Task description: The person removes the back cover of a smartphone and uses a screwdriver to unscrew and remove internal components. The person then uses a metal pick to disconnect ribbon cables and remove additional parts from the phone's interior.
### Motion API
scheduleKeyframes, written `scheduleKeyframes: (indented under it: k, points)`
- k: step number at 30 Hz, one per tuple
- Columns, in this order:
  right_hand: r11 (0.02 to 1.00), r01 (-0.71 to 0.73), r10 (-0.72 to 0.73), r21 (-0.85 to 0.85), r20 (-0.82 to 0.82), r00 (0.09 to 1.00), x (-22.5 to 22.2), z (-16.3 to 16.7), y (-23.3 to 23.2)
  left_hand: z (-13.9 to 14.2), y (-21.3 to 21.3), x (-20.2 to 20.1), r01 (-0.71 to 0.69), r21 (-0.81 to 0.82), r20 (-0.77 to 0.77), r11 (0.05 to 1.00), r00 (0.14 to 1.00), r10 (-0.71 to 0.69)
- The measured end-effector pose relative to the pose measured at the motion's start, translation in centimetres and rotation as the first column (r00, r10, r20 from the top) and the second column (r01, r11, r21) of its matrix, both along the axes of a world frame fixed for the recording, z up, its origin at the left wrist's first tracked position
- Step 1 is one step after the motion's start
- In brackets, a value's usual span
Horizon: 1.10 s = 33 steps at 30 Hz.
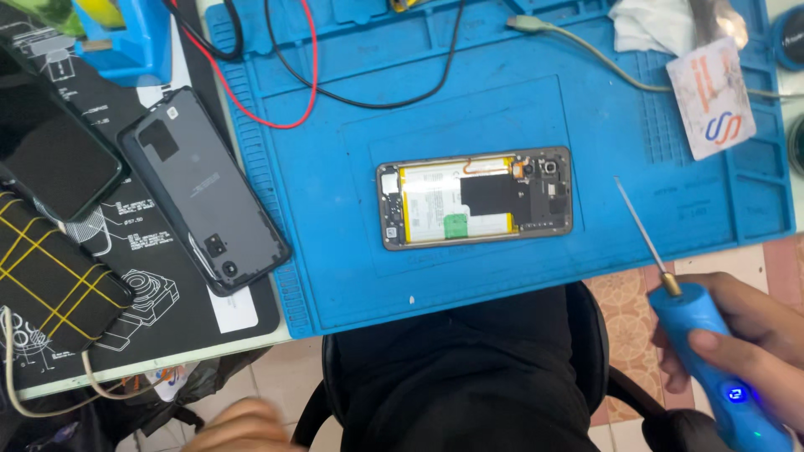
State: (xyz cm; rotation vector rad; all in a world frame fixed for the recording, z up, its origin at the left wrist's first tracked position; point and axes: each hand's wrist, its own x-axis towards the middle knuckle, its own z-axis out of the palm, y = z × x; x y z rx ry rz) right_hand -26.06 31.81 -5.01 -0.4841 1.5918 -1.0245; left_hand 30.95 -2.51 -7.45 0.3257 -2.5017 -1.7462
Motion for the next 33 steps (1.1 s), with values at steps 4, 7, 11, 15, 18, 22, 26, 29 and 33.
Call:
scheduleKeyframes:
  k: [4,7,11,15,18,22,26,29,33]
  points:
    - [0.975,0.110,-0.139,0.191,0.145,0.980,3.3,0.8,-2.3,8.8,-1.2,-12.0,-0.073,-0.186,-0.095,0.980,0.994,0.056]
    - [0.971,0.142,-0.185,0.192,0.226,0.956,5.2,1.6,-3.3,12.1,-2.4,-20.5,-0.285,-0.409,-0.104,0.867,0.958,0.265]
    - [0.977,0.162,-0.193,0.142,0.242,0.951,7.5,1.4,-3.9,11.8,-3.9,-25.9,-0.352,-0.510,-0.116,0.784,0.932,0.343]
    - [0.969,0.141,-0.167,0.205,0.112,0.980,8.3,1.4,-4.0,10.6,-4.1,-27.1,-0.366,-0.466,-0.051,0.806,0.920,0.388]
    - [0.966,0.177,-0.195,0.190,0.082,0.977,8.2,1.7,-4.5,10.5,-3.6,-27.2,-0.391,-0.495,-0.021,0.776,0.898,0.439]
    - [0.963,0.171,-0.189,0.206,0.073,0.979,8.6,2.0,-5.4,10.2,-2.5,-26.9,-0.407,-0.547,-0.037,0.732,0.885,0.465]
    - [0.954,0.186,-0.208,0.236,0.072,0.975,8.9,2.2,-6.1,9.0,-1.8,-26.4,-0.453,-0.564,-0.084,0.691,0.863,0.497]
    - [0.946,0.219,-0.248,0.240,0.100,0.963,9.0,2.6,-6.5,8.3,-1.7,-26.2,-0.468,-0.578,-0.134,0.668,0.862,0.488]
    - [0.932,0.275,-0.296,0.237,0.058,0.954,9.1,2.7,-6.8,8.1,-1.9,-26.0,-0.471,-0.549,-0.147,0.691,0.868,0.475]
